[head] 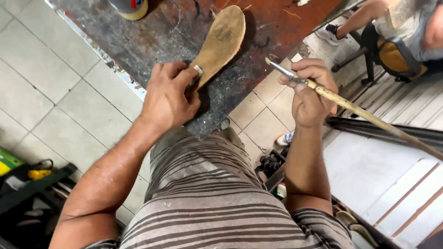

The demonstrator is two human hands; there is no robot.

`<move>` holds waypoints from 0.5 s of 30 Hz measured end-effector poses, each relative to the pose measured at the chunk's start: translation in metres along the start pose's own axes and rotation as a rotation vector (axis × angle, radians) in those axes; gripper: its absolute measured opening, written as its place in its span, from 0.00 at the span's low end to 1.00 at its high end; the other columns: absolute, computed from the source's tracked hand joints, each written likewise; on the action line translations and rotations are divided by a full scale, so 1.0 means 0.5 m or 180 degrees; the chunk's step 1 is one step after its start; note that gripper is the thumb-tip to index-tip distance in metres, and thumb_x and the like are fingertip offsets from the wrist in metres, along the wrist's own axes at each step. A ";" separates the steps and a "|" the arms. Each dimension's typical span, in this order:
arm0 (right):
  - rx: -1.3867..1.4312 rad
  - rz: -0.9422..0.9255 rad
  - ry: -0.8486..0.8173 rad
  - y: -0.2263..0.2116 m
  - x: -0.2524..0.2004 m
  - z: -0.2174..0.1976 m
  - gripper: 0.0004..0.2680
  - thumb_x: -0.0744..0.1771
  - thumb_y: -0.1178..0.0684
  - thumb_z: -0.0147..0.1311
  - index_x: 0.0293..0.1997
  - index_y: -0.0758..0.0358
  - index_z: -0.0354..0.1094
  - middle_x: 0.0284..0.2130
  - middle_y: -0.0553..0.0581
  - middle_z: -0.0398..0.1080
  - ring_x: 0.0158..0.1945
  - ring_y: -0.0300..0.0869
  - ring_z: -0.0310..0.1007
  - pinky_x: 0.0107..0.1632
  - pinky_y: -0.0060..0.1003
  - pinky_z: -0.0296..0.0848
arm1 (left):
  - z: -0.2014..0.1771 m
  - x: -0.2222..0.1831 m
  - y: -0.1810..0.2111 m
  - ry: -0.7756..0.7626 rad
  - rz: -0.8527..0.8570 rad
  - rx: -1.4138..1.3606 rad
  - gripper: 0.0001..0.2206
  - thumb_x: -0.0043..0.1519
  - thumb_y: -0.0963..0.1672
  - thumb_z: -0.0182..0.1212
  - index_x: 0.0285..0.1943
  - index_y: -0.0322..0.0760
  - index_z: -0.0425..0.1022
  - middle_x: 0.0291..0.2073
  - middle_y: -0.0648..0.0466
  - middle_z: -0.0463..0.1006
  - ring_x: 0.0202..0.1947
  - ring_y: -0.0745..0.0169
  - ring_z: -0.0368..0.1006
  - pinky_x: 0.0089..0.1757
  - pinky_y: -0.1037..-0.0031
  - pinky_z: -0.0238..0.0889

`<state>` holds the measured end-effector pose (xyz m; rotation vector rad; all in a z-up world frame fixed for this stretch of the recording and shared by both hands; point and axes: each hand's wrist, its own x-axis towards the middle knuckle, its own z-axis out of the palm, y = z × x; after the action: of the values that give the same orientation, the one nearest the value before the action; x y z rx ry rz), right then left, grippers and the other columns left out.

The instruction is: Applying adhesive to shoe soles using a squeeze bottle and a brush at a repair workbench.

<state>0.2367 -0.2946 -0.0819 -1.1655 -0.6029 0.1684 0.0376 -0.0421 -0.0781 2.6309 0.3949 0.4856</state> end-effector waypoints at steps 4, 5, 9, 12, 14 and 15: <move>0.0013 -0.0126 -0.0246 0.005 0.043 -0.005 0.09 0.65 0.63 0.54 0.43 0.77 0.58 0.40 0.78 0.64 0.33 0.55 0.78 0.37 0.44 0.86 | -0.014 -0.039 0.048 -0.0167 -0.0190 -0.0151 0.23 0.47 0.49 0.75 0.52 0.43 0.82 0.49 0.45 0.77 0.46 0.36 0.73 0.47 0.55 0.70; -0.0036 -0.0163 -0.0396 0.003 0.059 0.004 0.08 0.66 0.62 0.54 0.43 0.76 0.58 0.40 0.78 0.64 0.34 0.55 0.77 0.37 0.44 0.85 | -0.024 -0.038 0.045 -0.0092 -0.0148 -0.0233 0.26 0.47 0.51 0.76 0.55 0.43 0.80 0.50 0.45 0.75 0.48 0.36 0.72 0.47 0.54 0.69; -0.0206 -0.0724 -0.1447 -0.045 0.123 0.097 0.05 0.68 0.59 0.44 0.40 0.72 0.60 0.43 0.67 0.64 0.35 0.54 0.78 0.36 0.38 0.83 | -0.040 -0.021 -0.042 0.0582 -0.0068 -0.0067 0.34 0.62 0.58 0.66 0.70 0.34 0.64 0.58 0.31 0.68 0.53 0.34 0.66 0.50 0.46 0.61; -0.0327 -0.0975 -0.1685 -0.068 0.171 0.199 0.08 0.68 0.75 0.34 0.48 0.78 0.58 0.40 0.72 0.63 0.38 0.58 0.77 0.36 0.35 0.82 | -0.102 0.041 -0.104 0.1148 -0.0761 -0.0298 0.39 0.59 0.50 0.80 0.70 0.34 0.54 0.60 0.38 0.67 0.58 0.42 0.65 0.57 0.49 0.64; -0.0352 -0.1086 -0.1846 -0.090 0.202 0.284 0.07 0.70 0.76 0.37 0.48 0.79 0.58 0.42 0.73 0.64 0.39 0.57 0.77 0.38 0.35 0.82 | -0.098 0.077 -0.159 0.1322 -0.0748 -0.0430 0.41 0.57 0.50 0.83 0.70 0.36 0.55 0.62 0.40 0.66 0.61 0.40 0.64 0.59 0.50 0.63; -0.0350 -0.1159 -0.1966 -0.102 0.219 0.327 0.05 0.72 0.76 0.40 0.48 0.80 0.59 0.44 0.75 0.65 0.40 0.57 0.77 0.41 0.35 0.82 | -0.098 0.102 -0.186 0.1438 -0.0737 -0.0535 0.43 0.56 0.50 0.87 0.71 0.38 0.55 0.65 0.42 0.64 0.63 0.37 0.63 0.60 0.51 0.62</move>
<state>0.2325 -0.1360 0.0448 -1.0843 -1.3712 0.1849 0.0460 0.0739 -0.0660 2.2630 0.7522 0.9887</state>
